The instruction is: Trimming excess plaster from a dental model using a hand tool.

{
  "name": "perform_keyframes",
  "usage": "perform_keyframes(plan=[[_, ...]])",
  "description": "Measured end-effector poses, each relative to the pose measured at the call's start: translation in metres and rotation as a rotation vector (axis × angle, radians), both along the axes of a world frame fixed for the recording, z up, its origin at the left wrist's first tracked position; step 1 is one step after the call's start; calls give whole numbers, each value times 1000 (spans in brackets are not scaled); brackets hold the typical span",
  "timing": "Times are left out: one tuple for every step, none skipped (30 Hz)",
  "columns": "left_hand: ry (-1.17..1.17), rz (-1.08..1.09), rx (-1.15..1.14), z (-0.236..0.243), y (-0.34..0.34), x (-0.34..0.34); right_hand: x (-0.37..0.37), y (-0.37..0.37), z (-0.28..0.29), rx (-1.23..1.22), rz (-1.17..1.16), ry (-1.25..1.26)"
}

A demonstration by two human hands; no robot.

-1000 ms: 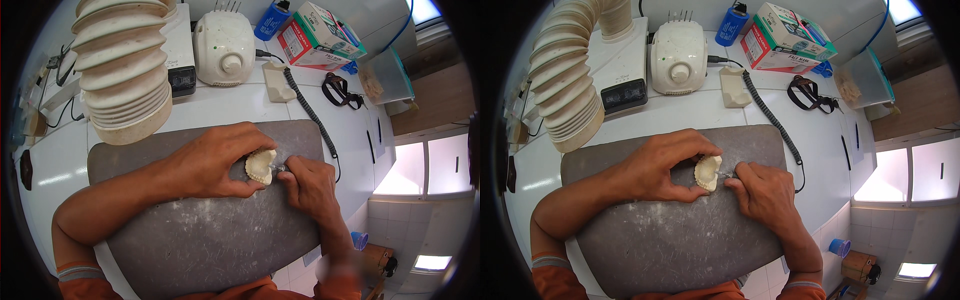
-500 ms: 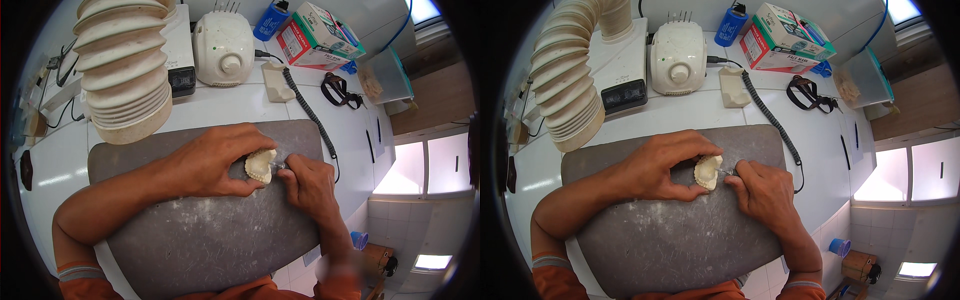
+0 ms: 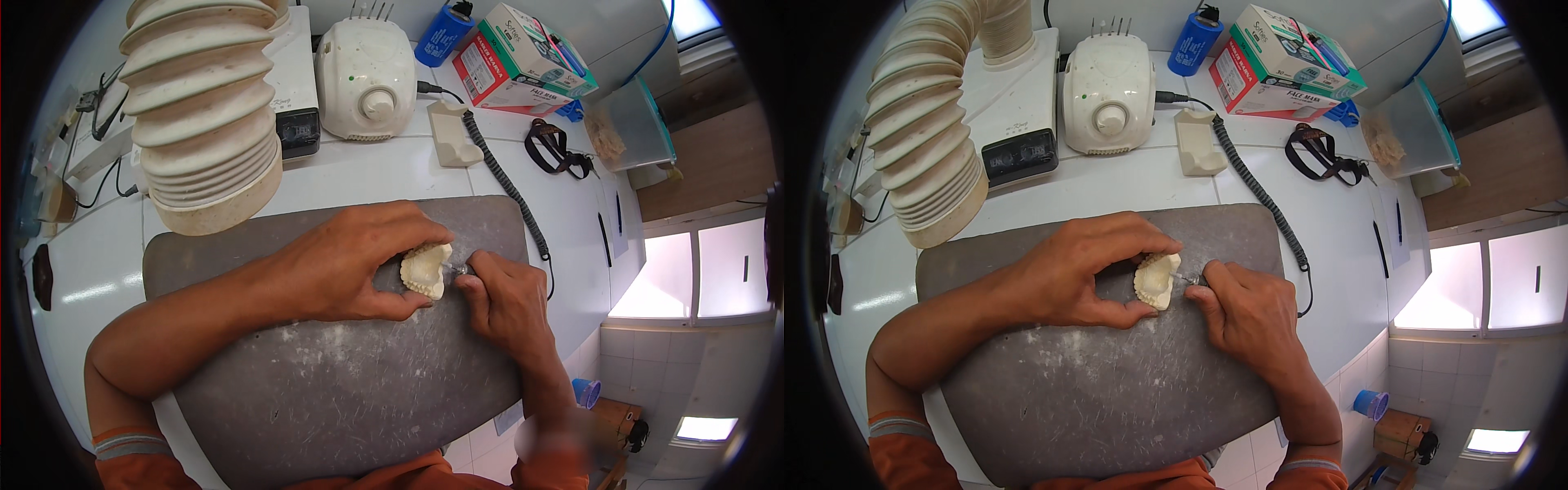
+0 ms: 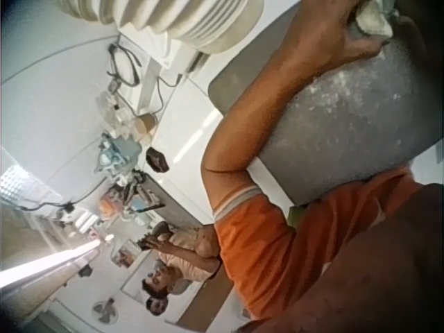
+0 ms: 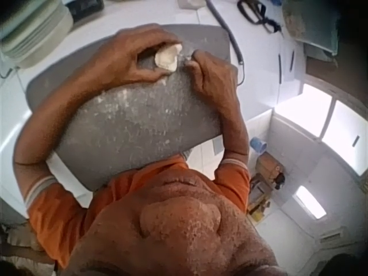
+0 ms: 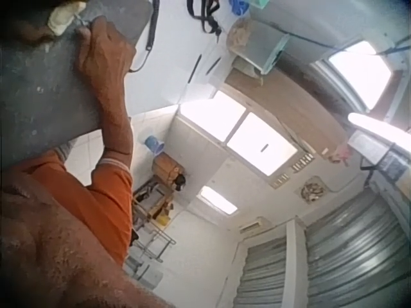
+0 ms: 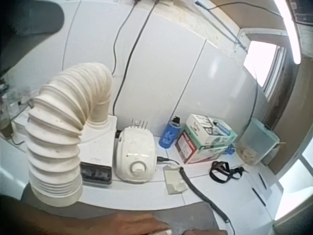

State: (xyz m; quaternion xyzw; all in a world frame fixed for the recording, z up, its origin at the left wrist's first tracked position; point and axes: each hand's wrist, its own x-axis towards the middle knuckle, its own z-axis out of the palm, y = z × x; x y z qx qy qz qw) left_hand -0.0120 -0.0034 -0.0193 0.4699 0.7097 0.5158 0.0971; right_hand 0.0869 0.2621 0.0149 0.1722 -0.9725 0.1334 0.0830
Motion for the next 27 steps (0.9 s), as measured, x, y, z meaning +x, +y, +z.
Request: perform_keyframes(plan=[[-1, -3, 6, -1, 0, 0, 0, 0, 1, 0, 1, -16], [-3, -6, 13, -1, 0, -1, 0, 0, 1, 1, 1, -15], [-3, -5, 13, -1, 0, 0, 1, 1, 0, 5, 6, -14], [-8, -4, 11, -1, 0, 0, 1, 1, 0, 9, 12, -12], [-13, -4, 10, -1, 0, 0, 1, 1, 0, 8, 13, -12], [-13, -3, 10, -1, 0, 0, 1, 0, 0, -1, -1, -17], [-17, -6, 4, -1, 0, 0, 1, 0, 1, -10, -15, -22], [-20, -9, -1, -1, -1, -1, 0, 0, 0, -11, -14, -23], [-20, -10, 0, -1, 0, -1, 0, 0, 0, -8, -7, -10], [-22, -10, 3, -1, 0, 0, 0, 1, 0, -5, 0, 3], [-24, -10, 6, -1, 0, -1, 1, 1, 1, -3, -2, 3], [-24, -9, 5, -1, 0, -1, 1, 0, 1, -6, -9, -6], [-19, -10, 6, -1, 0, -1, 1, 0, 1, -9, -16, -14], [-14, -11, 7, -2, 0, -1, 1, 0, 0, -10, -15, -14], [-14, -11, 7, -1, 0, -1, 1, 0, 0, -8, -8, -8], [-22, -10, 9, -1, 0, 0, 1, 1, 0, -7, -1, -2], [-31, -9, 10, -1, 0, 0, 1, 1, 0, -7, -1, -3], [-31, -8, 11, -1, 0, 0, 1, 2, -1, -22, -4, -8], [-24, -9, 15, -1, 1, 0, 1, 2, -1, -37, -8, -13], [-16, -9, 19, -1, 1, 0, 1, 2, -1, -37, -7, -14], [-17, -8, 19, -1, 0, 0, 1, 2, -1, -39, 3, 5], [-16, -7, 14, 0, 0, 0, 1, 2, -2, -42, 12, 24], [-15, -6, 9, 1, -1, 1, 0, 1, -1, -43, 13, 23], [-17, -9, 10, 0, 0, 0, 0, 0, -1, -27, 1, 12], [-13, -14, 9, -1, 0, -1, 0, 0, -1, -12, -12, 1], [-8, -19, 8, -2, 1, -2, 0, 1, -1, -10, -15, 0], [-8, -19, 8, -2, 0, -1, 0, 0, -1, -2, -9, 1]])
